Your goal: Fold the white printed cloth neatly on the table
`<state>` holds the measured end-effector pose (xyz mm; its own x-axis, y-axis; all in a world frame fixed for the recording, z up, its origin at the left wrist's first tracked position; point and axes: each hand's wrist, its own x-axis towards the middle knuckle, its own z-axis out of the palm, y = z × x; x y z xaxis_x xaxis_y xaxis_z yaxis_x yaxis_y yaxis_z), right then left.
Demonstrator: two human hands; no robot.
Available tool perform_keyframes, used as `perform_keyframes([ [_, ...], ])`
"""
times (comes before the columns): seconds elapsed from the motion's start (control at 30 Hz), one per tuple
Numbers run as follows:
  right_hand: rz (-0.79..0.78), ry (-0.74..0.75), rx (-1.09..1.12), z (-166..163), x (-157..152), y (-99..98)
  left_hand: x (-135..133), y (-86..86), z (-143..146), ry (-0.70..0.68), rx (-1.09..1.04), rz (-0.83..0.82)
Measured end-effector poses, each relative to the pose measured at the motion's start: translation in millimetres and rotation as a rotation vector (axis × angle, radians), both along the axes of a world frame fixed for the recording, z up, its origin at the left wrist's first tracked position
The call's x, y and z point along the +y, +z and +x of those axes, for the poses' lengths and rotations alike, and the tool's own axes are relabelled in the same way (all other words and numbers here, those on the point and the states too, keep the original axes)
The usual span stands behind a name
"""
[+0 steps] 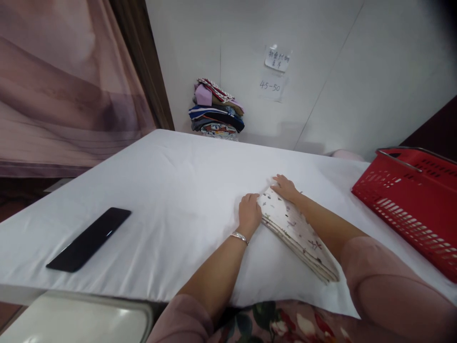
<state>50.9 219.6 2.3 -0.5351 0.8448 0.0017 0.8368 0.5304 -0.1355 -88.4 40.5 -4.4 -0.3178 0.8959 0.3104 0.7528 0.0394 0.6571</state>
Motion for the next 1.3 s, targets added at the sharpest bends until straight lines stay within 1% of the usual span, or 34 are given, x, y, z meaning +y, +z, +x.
perform_keyframes([
  [0.07,-0.012,-0.037,-0.014,0,-1,1.6,0,0.7,1,-0.088,0.03,0.026],
  [0.13,-0.028,-0.053,-0.033,-1,-2,4.3,0,0.7,1,-0.175,0.05,-0.005],
  [0.2,-0.049,-0.067,-0.055,-4,-5,7.7,0,0.0,1,-0.202,0.047,-0.055],
  [0.27,-0.042,-0.092,-0.06,-7,-11,10.8,1,-1.0,1,-0.174,0.032,-0.076],
  [0.33,-0.003,-0.131,-0.047,-10,-18,12.1,1,-2.1,0,-0.15,0.013,-0.064],
  [0.43,0.049,-0.187,-0.031,-13,-31,9.7,2,-3.1,0,-0.138,-0.019,-0.038],
  [0.53,0.051,-0.172,-0.083,-17,-37,5.7,3,-3.0,0,-0.127,-0.045,-0.03],
  [0.63,0.035,-0.133,-0.167,-23,-32,4.5,4,-2.1,1,-0.118,-0.062,-0.044],
  [0.77,-0.009,-0.151,-0.226,-34,-22,4.6,4,-1.8,1,-0.114,-0.066,-0.053],
  [0.93,-0.024,-0.188,-0.208,-42,-21,-1.2,4,-1.8,1,-0.116,-0.063,-0.075],
  [1.07,0.007,-0.187,-0.185,-41,-25,-5.2,5,-1.6,2,-0.108,-0.056,-0.077],
  [1.17,-0.001,-0.187,-0.178,-39,-24,-1.5,4,-1.4,2,-0.112,-0.052,-0.068],
  [1.3,-0.098,-0.204,-0.172,-42,-23,11.7,4,-0.1,1,-0.111,-0.058,-0.059],
])
